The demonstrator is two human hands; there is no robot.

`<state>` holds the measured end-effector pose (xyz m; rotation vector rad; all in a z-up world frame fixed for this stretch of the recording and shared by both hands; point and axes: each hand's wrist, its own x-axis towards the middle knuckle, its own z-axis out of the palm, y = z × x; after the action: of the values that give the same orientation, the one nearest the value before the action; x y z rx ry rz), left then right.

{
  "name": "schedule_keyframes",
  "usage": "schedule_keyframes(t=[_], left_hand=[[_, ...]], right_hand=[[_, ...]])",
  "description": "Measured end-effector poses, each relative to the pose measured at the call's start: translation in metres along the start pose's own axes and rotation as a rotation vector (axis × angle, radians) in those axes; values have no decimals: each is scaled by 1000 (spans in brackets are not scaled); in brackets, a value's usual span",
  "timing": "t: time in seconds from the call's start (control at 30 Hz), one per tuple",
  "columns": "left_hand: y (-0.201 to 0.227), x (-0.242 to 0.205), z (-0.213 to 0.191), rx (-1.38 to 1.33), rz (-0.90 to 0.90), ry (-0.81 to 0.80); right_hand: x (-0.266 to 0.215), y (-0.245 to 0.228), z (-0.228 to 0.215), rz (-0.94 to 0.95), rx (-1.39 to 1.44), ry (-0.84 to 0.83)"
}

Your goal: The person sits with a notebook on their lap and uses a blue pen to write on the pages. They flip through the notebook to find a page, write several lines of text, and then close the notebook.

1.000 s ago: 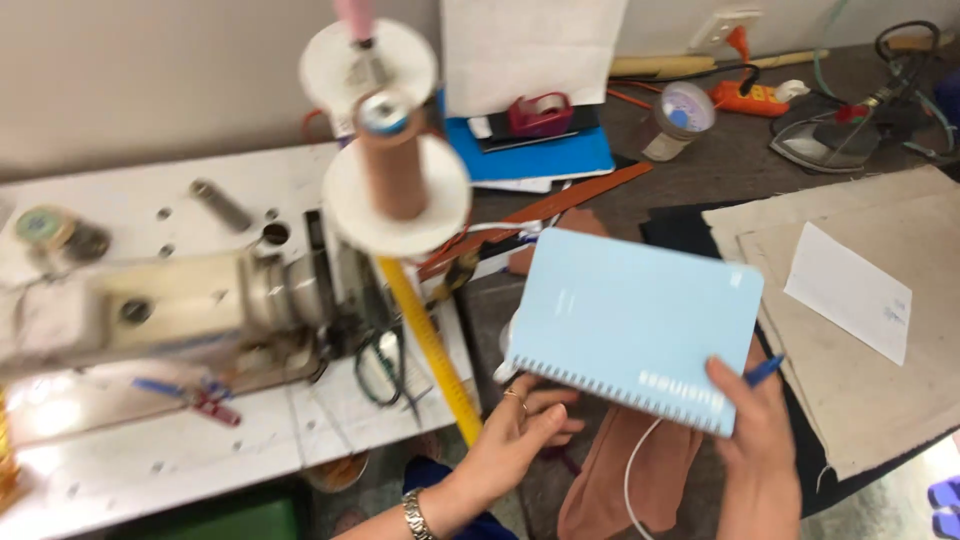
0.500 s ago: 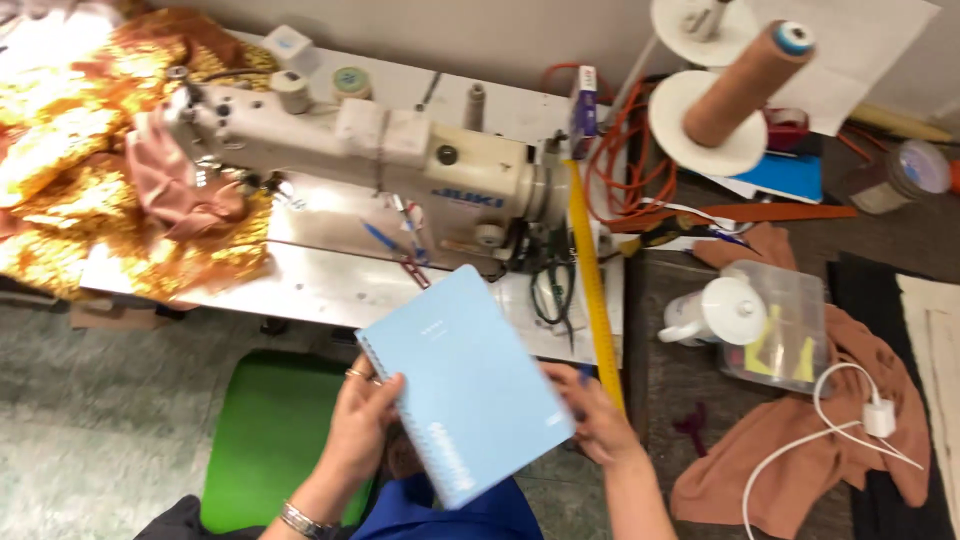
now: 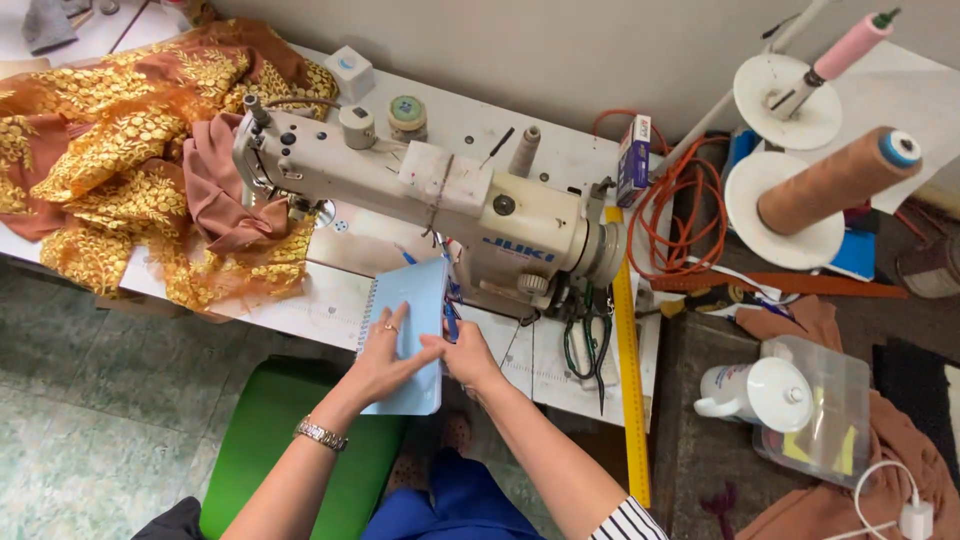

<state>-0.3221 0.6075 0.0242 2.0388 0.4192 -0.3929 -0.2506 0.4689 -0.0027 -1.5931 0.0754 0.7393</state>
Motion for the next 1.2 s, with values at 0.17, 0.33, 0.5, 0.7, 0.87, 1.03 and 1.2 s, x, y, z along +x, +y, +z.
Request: schedule_keyframes(t=[0.17,0.33,0.5,0.7,0.87,1.03,1.2], left_hand=[[10,14,-12,-76,6,-34],[5,16,-15,-62,-67,-3],[7,14,-11,-62,-103,-19],[20,16,-20,-44,-103,-46],[34,16,-41,-34,-89,-74],[40,46,-72,-1,-95,-48],[17,97,-84,326,136,56]], right_hand=[[44,5,1,-2,-235,-74],[46,-1,5,-8,-229,-138],[36,0,-4,113,-150,-198],[20,-28,-8,149,51,-243],[21,-36,-10,108,51,-219],[48,-8,-8,7,-155,-200],[87,25,-12,25,-287,-116]])
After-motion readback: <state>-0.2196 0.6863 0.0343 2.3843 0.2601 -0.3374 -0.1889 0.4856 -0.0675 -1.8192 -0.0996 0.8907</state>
